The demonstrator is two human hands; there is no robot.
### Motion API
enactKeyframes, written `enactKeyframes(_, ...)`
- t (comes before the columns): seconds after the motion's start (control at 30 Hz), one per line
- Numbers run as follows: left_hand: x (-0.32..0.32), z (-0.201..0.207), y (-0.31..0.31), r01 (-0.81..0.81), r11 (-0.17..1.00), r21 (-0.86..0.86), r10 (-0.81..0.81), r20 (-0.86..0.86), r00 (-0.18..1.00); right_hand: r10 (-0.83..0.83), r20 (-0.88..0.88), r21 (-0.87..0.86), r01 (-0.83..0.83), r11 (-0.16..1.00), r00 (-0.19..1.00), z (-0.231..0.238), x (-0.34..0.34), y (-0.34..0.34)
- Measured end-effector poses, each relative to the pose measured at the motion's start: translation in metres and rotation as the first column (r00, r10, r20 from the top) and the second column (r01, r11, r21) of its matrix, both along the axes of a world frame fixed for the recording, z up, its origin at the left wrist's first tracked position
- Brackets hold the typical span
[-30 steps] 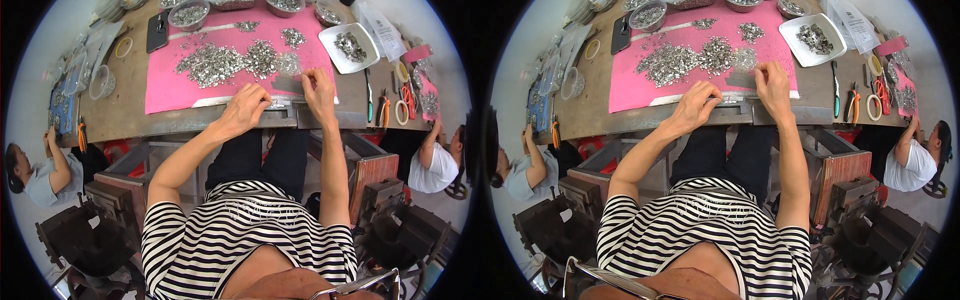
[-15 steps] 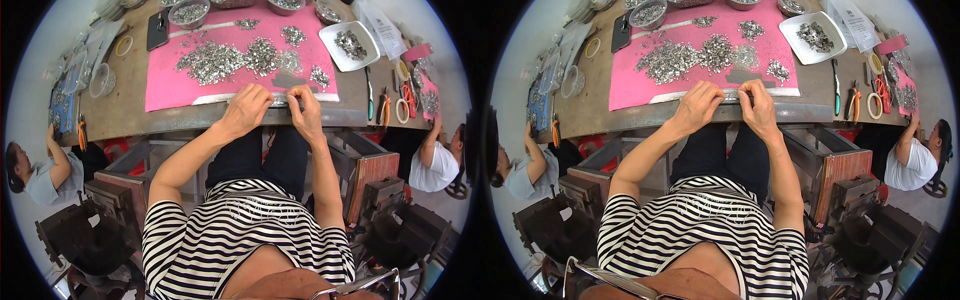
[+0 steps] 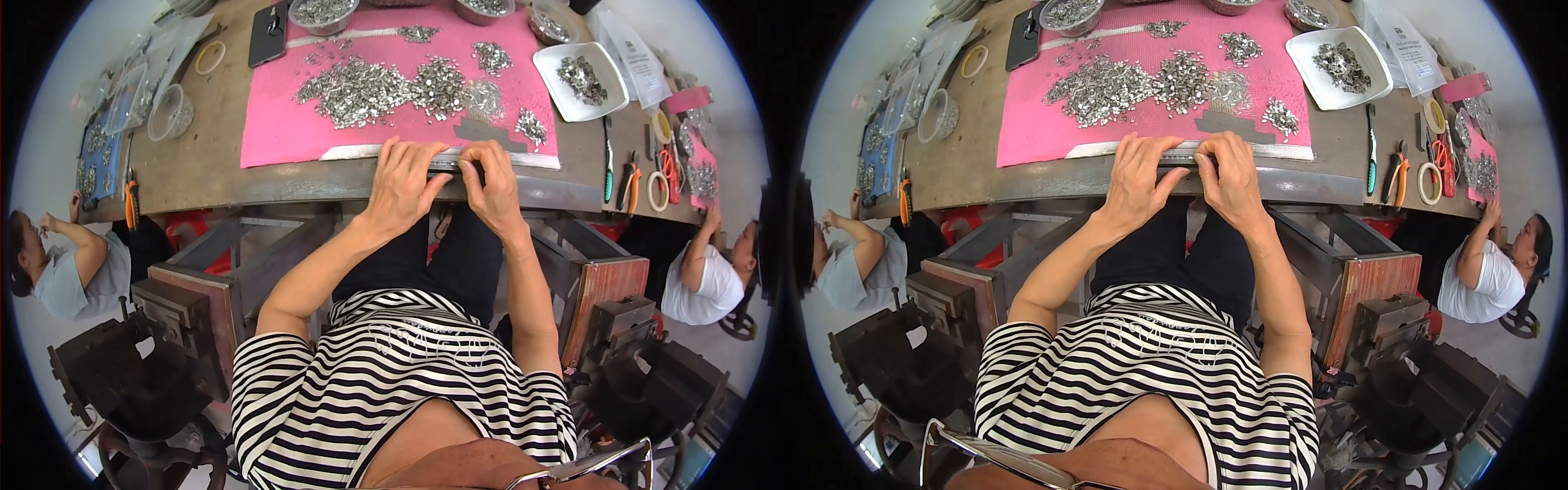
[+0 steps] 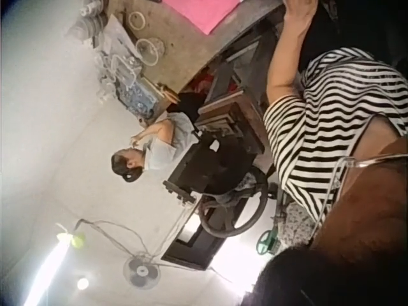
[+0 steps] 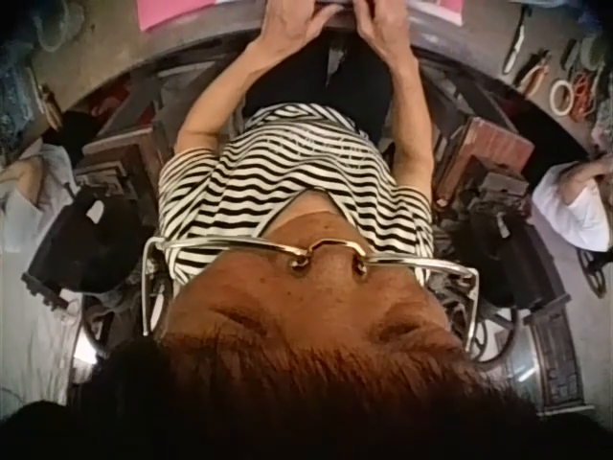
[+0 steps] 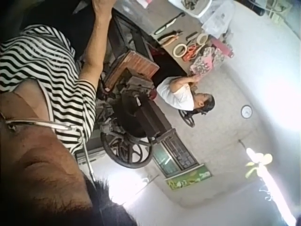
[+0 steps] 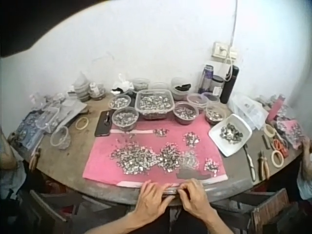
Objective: The person picks up small metal components from storage containers, places them into a metal jig, and then uses a manual press to stamp or assemble them.
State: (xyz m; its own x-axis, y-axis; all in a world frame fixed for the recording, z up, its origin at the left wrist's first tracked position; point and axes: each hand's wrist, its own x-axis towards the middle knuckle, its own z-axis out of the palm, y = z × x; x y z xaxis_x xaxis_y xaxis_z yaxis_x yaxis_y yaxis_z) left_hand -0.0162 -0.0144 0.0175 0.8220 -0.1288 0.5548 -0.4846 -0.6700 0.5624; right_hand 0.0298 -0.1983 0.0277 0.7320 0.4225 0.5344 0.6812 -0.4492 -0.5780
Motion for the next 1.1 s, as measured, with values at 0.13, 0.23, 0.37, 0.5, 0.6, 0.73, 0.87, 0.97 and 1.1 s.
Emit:
enactKeyframes(0.13, -0.003, -0.004, 0.003, -0.027, 1.0, 0.008, 0.027, 0.024, 0.999, 0.009, 0.013, -0.033, -0.008, 0.999, 1.0, 0.002, 0.001, 0.001)
enactKeyframes(0.23, -0.002, -0.007, 0.002, -0.016, 0.999, -0.029, 0.016, 0.012, 1.0, 0.014, 0.022, -0.071, -0.013, 0.997, 1.0, 0.002, 0.002, 0.003)
enactKeyframes(0.37, -0.002, -0.007, 0.002, -0.027, 0.999, -0.025, 0.027, 0.017, 0.999, 0.017, 0.02, -0.108, -0.015, 0.994, 1.0, 0.005, 0.002, 0.004)
enactKeyframes(0.5, -0.003, -0.005, 0.001, -0.04, 0.998, -0.045, 0.04, 0.007, 0.999, 0.039, 0.153, -0.235, -0.002, 0.972, 0.987, 0.012, 0.0, 0.007)
enactKeyframes(0.6, -0.003, -0.005, 0.008, -0.007, 0.993, -0.12, 0.014, 0.059, 0.998, 0.062, 0.2, -0.288, -0.001, 0.958, 0.978, 0.025, 0.0, 0.005)
enactKeyframes(0.73, 0.013, 0.004, 0.052, -0.127, 0.992, -0.013, 0.127, 0.055, 0.99, 0.05, 0.09, -0.306, -0.02, 0.952, 0.995, 0.032, 0.013, 0.017)
enactKeyframes(0.87, 0.037, 0.004, 0.078, -0.178, 0.974, 0.139, 0.175, 0.036, 0.984, 0.12, 0.111, -0.254, -0.089, 0.963, 0.987, 0.015, 0.04, 0.06)
enactKeyframes(0.97, 0.045, -0.001, 0.086, -0.151, 0.973, 0.172, 0.143, 0.058, 0.988, 0.116, 0.09, -0.26, -0.089, 0.961, 0.989, 0.001, 0.052, 0.085)
enactKeyframes(1.1, 0.048, -0.003, 0.09, -0.118, 0.973, 0.197, 0.113, 0.039, 0.993, 0.099, 0.106, -0.317, -0.061, 0.946, 0.989, -0.004, 0.06, 0.093)
